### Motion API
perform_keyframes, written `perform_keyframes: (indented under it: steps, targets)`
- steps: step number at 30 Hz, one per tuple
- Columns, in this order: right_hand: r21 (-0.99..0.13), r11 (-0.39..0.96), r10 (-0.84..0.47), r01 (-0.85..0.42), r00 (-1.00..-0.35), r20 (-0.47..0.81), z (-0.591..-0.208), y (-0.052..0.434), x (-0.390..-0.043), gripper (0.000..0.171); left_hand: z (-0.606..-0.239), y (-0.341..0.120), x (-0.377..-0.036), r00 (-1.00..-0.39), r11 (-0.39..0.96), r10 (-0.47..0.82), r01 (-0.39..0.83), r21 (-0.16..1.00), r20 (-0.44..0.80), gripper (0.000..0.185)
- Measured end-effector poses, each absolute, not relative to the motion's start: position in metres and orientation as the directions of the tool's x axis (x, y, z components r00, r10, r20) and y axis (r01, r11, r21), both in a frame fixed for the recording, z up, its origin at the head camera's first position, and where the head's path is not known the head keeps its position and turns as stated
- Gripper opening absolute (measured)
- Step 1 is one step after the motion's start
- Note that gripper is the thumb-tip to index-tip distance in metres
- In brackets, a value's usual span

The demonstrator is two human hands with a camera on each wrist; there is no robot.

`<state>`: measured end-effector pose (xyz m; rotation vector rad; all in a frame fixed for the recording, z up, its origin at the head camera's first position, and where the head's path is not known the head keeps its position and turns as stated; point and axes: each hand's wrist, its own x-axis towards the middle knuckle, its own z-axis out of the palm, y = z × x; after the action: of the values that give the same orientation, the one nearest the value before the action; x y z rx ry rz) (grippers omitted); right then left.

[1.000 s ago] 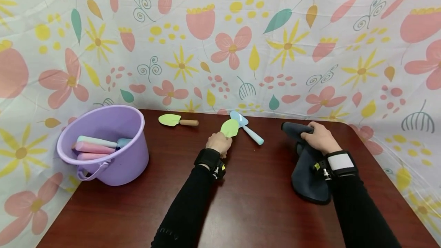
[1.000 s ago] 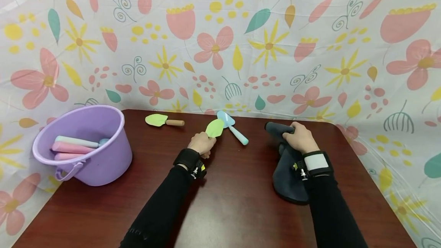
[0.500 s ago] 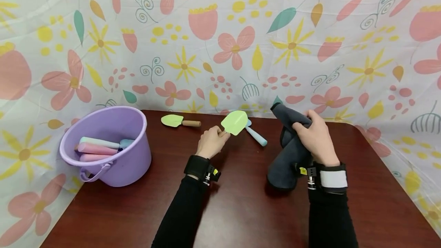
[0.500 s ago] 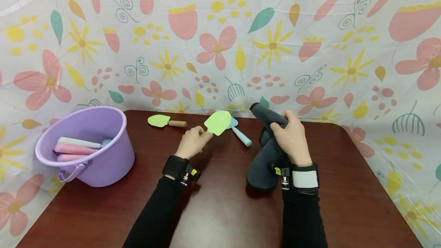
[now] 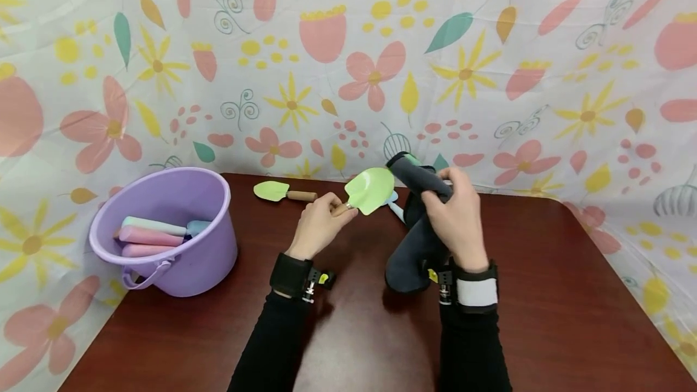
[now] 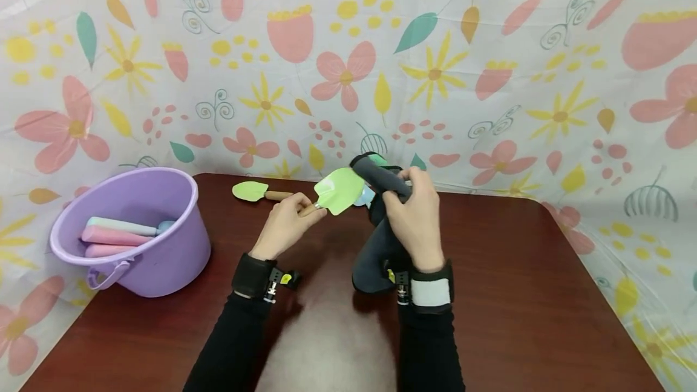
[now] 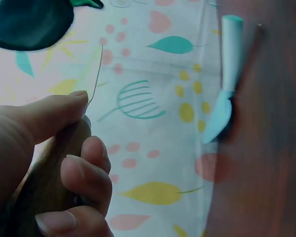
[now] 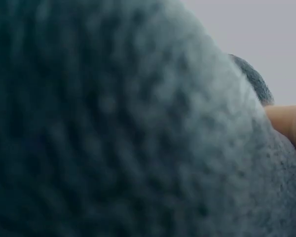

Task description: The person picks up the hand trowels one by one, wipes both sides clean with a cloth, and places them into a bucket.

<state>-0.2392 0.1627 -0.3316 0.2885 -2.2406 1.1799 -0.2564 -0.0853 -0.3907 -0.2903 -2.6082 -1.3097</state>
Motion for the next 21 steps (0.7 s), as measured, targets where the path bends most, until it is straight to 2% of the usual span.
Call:
perform_keyframes:
  steps: [5, 9, 14, 21]
  targets:
    - [-0.621, 0.566, 0.026, -0.542, -0.741, 0.671, -0.336, 0.137, -0.243, 0.03, -0.38, -0.089, -0.249, -0.948, 0.547, 0.091, 0.303, 0.78, 0.305, 0.027]
    - [-0.591, 0.568, -0.001, -0.573, -0.718, 0.696, -0.341, 0.121, -0.243, 0.038, -0.374, -0.087, -0.245, -0.944, 0.541, 0.102, 0.318, 0.778, 0.315, 0.027]
    - [-0.51, 0.632, -0.07, -0.584, -0.698, 0.712, -0.346, 0.105, -0.242, 0.036, -0.37, -0.079, -0.242, -0.944, 0.555, 0.097, 0.315, 0.77, 0.317, 0.027]
    - [-0.422, 0.673, -0.255, -0.607, -0.726, 0.639, -0.351, 0.092, -0.239, 0.031, -0.372, -0.073, -0.241, -0.924, 0.539, 0.122, 0.367, 0.758, 0.361, 0.023]
